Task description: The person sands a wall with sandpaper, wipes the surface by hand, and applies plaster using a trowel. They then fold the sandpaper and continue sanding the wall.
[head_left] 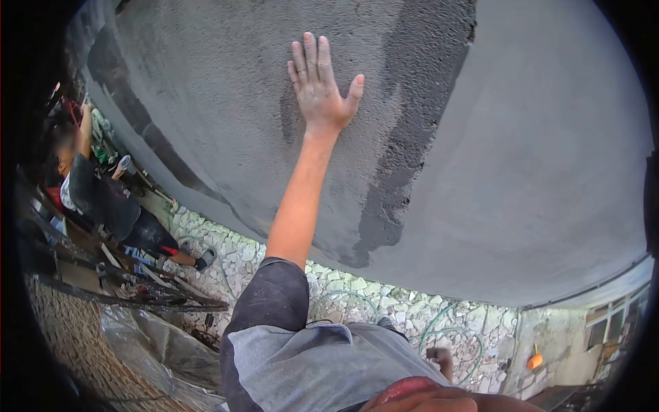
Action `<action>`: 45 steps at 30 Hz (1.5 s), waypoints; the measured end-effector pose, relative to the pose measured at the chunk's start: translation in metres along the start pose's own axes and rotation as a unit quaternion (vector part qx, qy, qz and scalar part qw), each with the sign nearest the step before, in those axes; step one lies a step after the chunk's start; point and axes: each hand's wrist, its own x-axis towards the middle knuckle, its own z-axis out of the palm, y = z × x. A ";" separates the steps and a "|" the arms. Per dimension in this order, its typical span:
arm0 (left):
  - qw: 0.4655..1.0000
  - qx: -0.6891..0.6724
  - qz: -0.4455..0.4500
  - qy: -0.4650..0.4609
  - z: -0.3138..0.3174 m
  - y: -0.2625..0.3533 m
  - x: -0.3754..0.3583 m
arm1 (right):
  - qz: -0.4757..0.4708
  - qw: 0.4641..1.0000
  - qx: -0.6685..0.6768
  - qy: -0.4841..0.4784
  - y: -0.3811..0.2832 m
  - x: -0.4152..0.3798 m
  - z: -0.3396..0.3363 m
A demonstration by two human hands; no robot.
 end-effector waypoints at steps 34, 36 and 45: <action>0.999 0.005 -0.033 -0.037 0.008 0.021 -0.058 | 0.152 0.967 0.099 0.179 -0.137 -0.006 -0.014; 0.999 0.010 -0.034 -0.040 0.009 0.021 -0.063 | 0.172 0.963 0.102 0.178 -0.132 -0.004 -0.018; 0.998 0.010 -0.037 -0.052 0.010 0.025 -0.080 | 0.190 0.970 0.037 0.146 -0.123 -0.013 -0.028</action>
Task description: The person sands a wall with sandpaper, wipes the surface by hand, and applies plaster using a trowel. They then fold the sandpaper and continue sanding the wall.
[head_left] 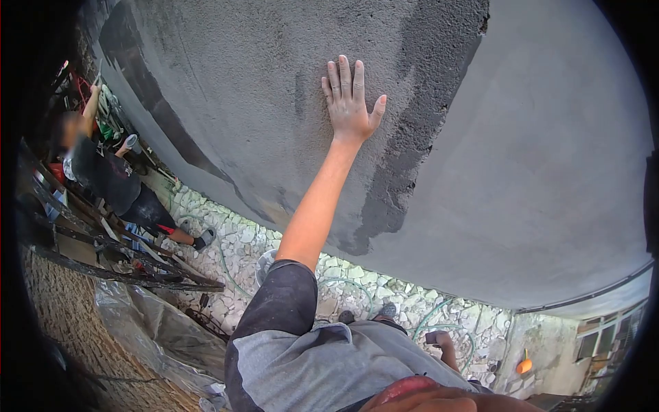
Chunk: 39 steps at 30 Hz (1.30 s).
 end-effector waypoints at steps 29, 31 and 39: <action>0.998 -0.064 0.019 0.013 -0.013 0.003 -0.027 | 0.011 1.000 0.009 -0.026 0.015 0.012 0.009; 0.997 -0.077 0.024 0.016 -0.014 0.001 -0.030 | -0.001 0.999 0.008 -0.033 0.023 0.019 0.009; 0.995 -0.095 0.036 0.019 -0.015 -0.002 -0.031 | 0.000 0.998 0.061 -0.031 0.003 0.003 0.015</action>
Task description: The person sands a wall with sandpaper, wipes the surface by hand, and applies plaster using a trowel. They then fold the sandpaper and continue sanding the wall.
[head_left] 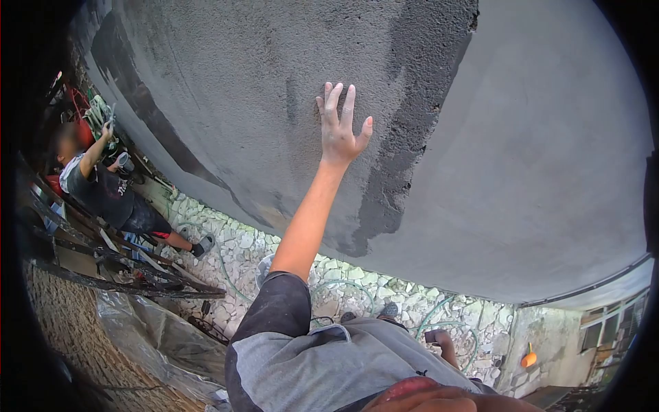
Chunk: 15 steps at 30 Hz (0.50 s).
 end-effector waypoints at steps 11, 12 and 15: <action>0.986 0.039 0.074 0.144 -0.014 0.008 0.065 | -0.191 0.904 -0.382 -0.017 0.059 0.056 -0.002; 0.981 0.033 0.087 0.172 -0.011 0.008 0.080 | -0.071 0.970 -0.230 0.026 0.027 0.025 0.002; 0.986 0.019 0.049 0.160 0.000 0.016 0.112 | 0.030 0.992 -0.099 0.077 0.012 -0.001 0.012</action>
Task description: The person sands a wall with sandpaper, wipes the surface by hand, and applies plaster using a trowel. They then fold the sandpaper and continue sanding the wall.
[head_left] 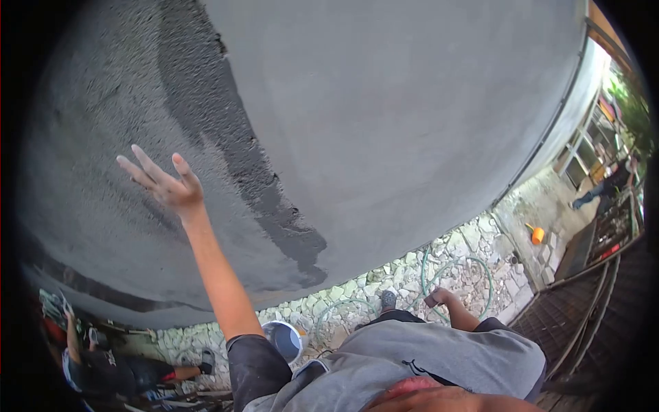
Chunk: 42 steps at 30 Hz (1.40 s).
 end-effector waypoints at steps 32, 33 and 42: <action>0.981 0.111 -0.001 -0.158 -0.020 -0.014 -0.135 | -0.576 0.473 0.042 0.666 -0.509 -0.212 -0.294; 0.982 0.110 0.003 -0.157 -0.019 -0.013 -0.136 | -0.574 0.469 0.044 0.669 -0.505 -0.204 -0.279; 0.979 0.131 0.002 -0.155 -0.020 -0.009 -0.130 | -0.514 0.533 0.035 0.671 -0.530 -0.280 -0.360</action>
